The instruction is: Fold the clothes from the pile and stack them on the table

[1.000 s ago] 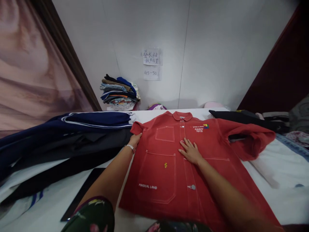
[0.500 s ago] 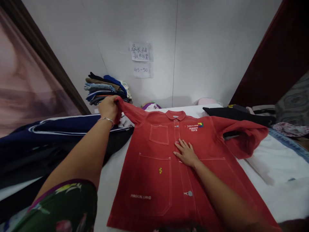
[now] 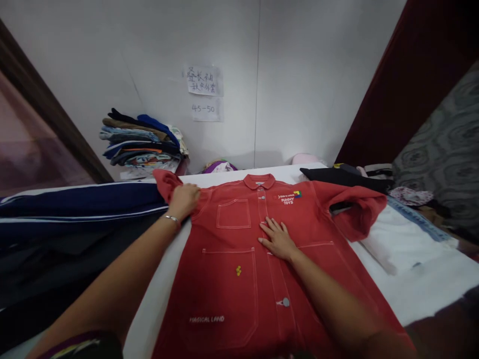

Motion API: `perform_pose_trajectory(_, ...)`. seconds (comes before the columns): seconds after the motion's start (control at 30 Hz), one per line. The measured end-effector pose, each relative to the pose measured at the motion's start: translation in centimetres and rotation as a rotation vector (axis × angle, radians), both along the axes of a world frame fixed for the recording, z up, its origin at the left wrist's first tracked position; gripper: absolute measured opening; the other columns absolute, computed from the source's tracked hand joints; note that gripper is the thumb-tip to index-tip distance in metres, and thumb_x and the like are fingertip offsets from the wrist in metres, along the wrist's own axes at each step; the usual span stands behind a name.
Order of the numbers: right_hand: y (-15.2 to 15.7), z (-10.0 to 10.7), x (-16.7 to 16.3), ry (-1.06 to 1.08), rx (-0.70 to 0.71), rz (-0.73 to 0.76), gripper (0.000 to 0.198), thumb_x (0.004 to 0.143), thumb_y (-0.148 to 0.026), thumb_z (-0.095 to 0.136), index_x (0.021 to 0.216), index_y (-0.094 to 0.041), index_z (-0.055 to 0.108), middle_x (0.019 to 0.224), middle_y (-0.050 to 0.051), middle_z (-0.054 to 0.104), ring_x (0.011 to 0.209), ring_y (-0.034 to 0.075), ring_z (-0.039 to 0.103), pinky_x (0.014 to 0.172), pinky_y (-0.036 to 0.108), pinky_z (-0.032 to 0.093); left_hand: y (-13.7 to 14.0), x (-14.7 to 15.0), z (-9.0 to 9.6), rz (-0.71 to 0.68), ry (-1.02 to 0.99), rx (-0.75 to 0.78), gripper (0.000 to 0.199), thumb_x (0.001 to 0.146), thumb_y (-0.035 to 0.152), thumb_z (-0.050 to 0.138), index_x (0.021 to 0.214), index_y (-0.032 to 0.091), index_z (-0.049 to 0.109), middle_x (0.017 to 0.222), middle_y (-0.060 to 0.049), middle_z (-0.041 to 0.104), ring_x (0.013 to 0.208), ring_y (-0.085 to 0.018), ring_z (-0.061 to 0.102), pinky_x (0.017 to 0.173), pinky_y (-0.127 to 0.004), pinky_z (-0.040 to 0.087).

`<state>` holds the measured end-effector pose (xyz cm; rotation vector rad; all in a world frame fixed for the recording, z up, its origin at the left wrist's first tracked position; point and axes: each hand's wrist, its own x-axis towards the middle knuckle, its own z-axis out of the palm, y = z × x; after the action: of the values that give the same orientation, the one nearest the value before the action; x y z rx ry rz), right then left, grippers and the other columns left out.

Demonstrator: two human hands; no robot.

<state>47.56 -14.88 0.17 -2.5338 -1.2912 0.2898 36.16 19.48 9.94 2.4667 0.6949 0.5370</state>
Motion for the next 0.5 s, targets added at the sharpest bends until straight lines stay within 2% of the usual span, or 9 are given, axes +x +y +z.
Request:
perform_pose_trajectory(0.07,0.0,0.0,-0.1,0.012,0.009,0.001,0.065,0.093,-0.062,0.036,0.147,-0.026,0.037,0.16,0.008,0.016,0.148,0.027,0.011,0.117,0.051,0.007,-3.4,1.9,-2.5,-0.089,0.053,0.144,0.031,0.084,0.033,0.054,0.107,0.019,0.069,0.135,-0.013,0.058,0.134,-0.026,0.043,0.112,-0.042,0.03)
perform_pose_trajectory(0.13,-0.1,-0.2,-0.1,0.02,0.018,0.001,0.066,0.092,-0.062,0.037,0.147,-0.025,0.037,0.16,0.009,0.016,0.148,0.027,0.011,0.117,0.052,0.006,-6.4,2.8,-5.3,-0.16,0.173,0.26,0.043,0.086,0.038,0.054,0.124,0.02,0.061,0.147,-0.014,0.045,0.14,-0.029,0.034,0.115,-0.05,0.022)
perform_pose_trajectory(0.2,-0.1,-0.2,0.3,0.043,0.023,0.011,0.066,0.092,-0.062,0.038,0.147,-0.025,0.038,0.16,0.009,0.017,0.147,0.028,0.012,0.116,0.053,0.007,-8.2,2.9,-7.9,-0.167,0.288,0.301,0.052,0.089,0.044,0.05,0.134,0.019,0.053,0.151,-0.016,0.038,0.142,-0.03,0.031,0.114,-0.054,0.02)
perform_pose_trajectory(0.27,-0.1,0.3,1.3,0.086,0.036,0.046,0.062,0.092,-0.06,0.04,0.142,-0.024,0.046,0.158,0.01,0.025,0.145,0.028,0.021,0.116,0.052,0.015,-8.9,2.7,-9.7,-0.163,0.336,0.306,0.056,0.091,0.047,0.044,0.139,0.018,0.048,0.152,-0.015,0.037,0.142,-0.03,0.029,0.114,-0.053,0.02)
perform_pose_trajectory(0.37,0.5,2.9,4.8,0.049,0.137,0.071,0.045,0.094,-0.049,0.044,0.126,-0.024,0.063,0.146,0.008,0.047,0.137,0.024,0.04,0.112,0.043,0.03,-8.7,2.2,-10.8,-0.139,0.307,0.323,0.058,0.091,0.049,0.041,0.139,0.016,0.048,0.153,-0.015,0.035,0.143,-0.031,0.026,0.115,-0.052,0.02)
perform_pose_trajectory(0.43,1.4,5.6,8.3,-0.066,0.223,-0.015,0.036,0.094,-0.038,0.047,0.121,-0.024,0.066,0.138,0.006,0.056,0.13,0.022,0.048,0.108,0.037,0.037,-8.5,2.0,-10.7,-0.096,0.234,0.343,0.057,0.091,0.049,0.041,0.136,0.015,0.05,0.153,-0.016,0.035,0.144,-0.031,0.026,0.115,-0.052,0.02)
perform_pose_trajectory(0.5,2.6,8.2,12.4,-0.144,0.208,-0.165,0.035,0.096,-0.029,0.042,0.123,-0.026,0.065,0.129,0.002,0.063,0.119,0.019,0.057,0.101,0.03,0.042,-8.6,1.9,-10.4,-0.062,0.151,0.363,0.053,0.09,0.047,0.042,0.131,0.016,0.055,0.15,-0.016,0.04,0.141,-0.03,0.03,0.114,-0.05,0.022)
